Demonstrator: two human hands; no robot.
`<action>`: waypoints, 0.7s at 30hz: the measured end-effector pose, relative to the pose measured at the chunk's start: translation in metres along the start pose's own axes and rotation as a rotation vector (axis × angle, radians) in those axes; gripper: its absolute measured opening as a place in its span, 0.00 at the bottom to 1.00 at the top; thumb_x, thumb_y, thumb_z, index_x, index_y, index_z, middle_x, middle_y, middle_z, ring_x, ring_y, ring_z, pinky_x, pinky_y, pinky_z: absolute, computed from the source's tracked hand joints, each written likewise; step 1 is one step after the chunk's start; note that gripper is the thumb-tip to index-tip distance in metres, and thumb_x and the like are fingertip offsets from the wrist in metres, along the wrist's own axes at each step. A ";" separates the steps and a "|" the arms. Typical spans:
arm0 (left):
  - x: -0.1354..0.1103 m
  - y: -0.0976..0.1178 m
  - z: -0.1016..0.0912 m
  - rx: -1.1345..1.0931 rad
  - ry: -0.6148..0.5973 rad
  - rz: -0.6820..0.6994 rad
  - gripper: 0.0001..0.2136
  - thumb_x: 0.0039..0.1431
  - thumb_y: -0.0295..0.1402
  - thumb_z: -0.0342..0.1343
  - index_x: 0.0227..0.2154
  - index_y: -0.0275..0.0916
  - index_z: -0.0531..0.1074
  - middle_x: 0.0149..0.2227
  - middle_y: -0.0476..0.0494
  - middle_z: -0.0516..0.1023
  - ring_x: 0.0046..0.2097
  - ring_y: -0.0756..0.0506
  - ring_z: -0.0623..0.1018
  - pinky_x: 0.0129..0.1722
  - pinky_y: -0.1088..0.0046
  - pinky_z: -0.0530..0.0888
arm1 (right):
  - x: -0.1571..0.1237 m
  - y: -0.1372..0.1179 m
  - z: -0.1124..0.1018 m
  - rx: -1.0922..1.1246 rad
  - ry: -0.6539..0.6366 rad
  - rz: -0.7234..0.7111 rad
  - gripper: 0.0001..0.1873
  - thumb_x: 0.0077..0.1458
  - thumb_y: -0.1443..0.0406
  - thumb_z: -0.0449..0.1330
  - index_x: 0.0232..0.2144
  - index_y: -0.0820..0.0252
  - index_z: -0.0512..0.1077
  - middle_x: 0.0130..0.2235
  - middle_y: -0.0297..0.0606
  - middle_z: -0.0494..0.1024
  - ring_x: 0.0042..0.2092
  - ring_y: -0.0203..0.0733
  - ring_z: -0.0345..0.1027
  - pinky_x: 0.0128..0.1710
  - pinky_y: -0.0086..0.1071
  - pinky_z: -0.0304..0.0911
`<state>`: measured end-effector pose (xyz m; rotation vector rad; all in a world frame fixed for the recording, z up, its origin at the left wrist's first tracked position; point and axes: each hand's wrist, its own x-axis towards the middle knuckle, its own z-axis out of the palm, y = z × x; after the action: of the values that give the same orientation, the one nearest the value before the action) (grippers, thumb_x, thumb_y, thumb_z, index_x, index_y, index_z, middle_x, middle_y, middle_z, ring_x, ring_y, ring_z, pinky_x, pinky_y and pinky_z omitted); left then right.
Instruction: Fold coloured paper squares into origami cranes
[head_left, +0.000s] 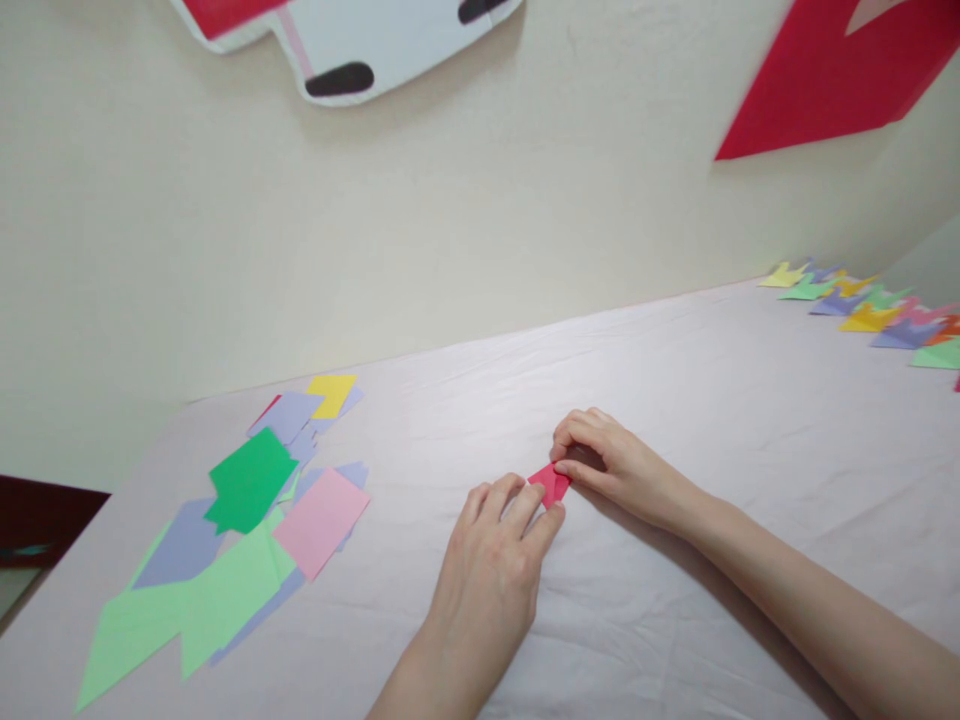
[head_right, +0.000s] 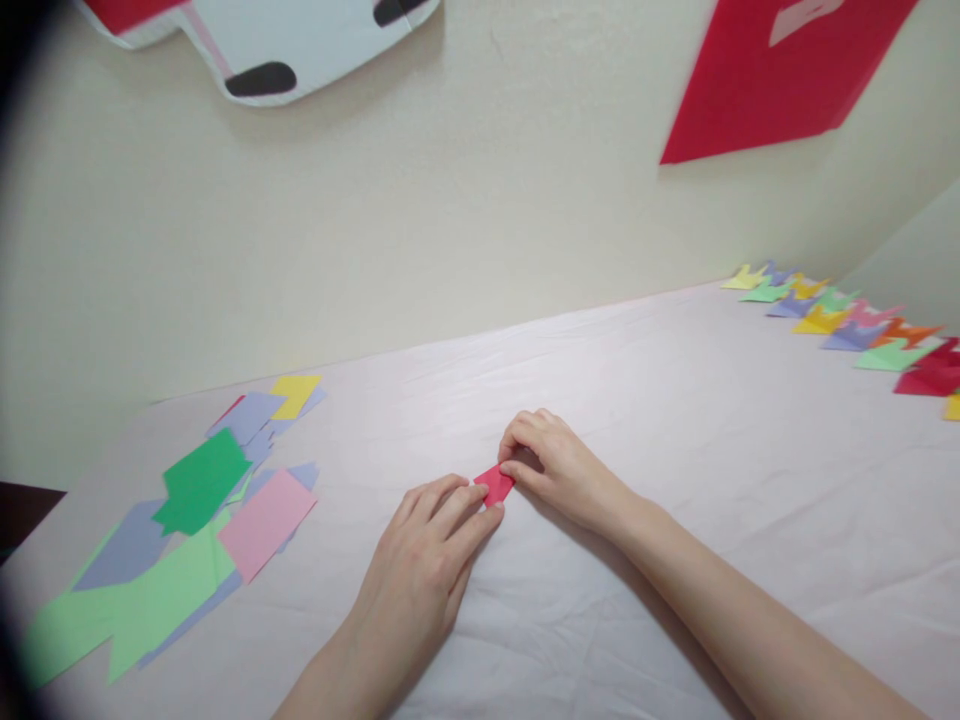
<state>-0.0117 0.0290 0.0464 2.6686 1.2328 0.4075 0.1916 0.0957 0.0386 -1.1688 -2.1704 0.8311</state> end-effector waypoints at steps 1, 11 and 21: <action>0.000 0.000 0.000 0.003 0.004 0.002 0.15 0.63 0.23 0.49 0.50 0.40 0.70 0.51 0.41 0.74 0.52 0.40 0.68 0.49 0.58 0.70 | 0.000 -0.001 -0.003 0.028 -0.011 -0.002 0.04 0.59 0.69 0.56 0.32 0.56 0.69 0.34 0.37 0.73 0.40 0.44 0.63 0.42 0.39 0.60; 0.000 0.002 0.000 -0.007 0.011 -0.009 0.17 0.63 0.22 0.48 0.53 0.39 0.68 0.51 0.41 0.74 0.52 0.40 0.68 0.49 0.58 0.70 | -0.001 -0.013 0.001 -0.086 -0.065 0.026 0.08 0.49 0.71 0.61 0.33 0.55 0.70 0.40 0.38 0.72 0.45 0.46 0.62 0.47 0.42 0.59; 0.000 0.000 0.004 -0.016 0.006 -0.016 0.17 0.62 0.22 0.50 0.52 0.39 0.69 0.52 0.42 0.73 0.53 0.40 0.67 0.50 0.59 0.70 | 0.000 -0.013 0.006 -0.103 -0.054 0.097 0.09 0.47 0.71 0.60 0.33 0.55 0.70 0.40 0.38 0.72 0.44 0.47 0.62 0.46 0.42 0.58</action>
<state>-0.0101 0.0288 0.0431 2.6442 1.2464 0.4213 0.1806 0.0886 0.0437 -1.3258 -2.2385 0.8084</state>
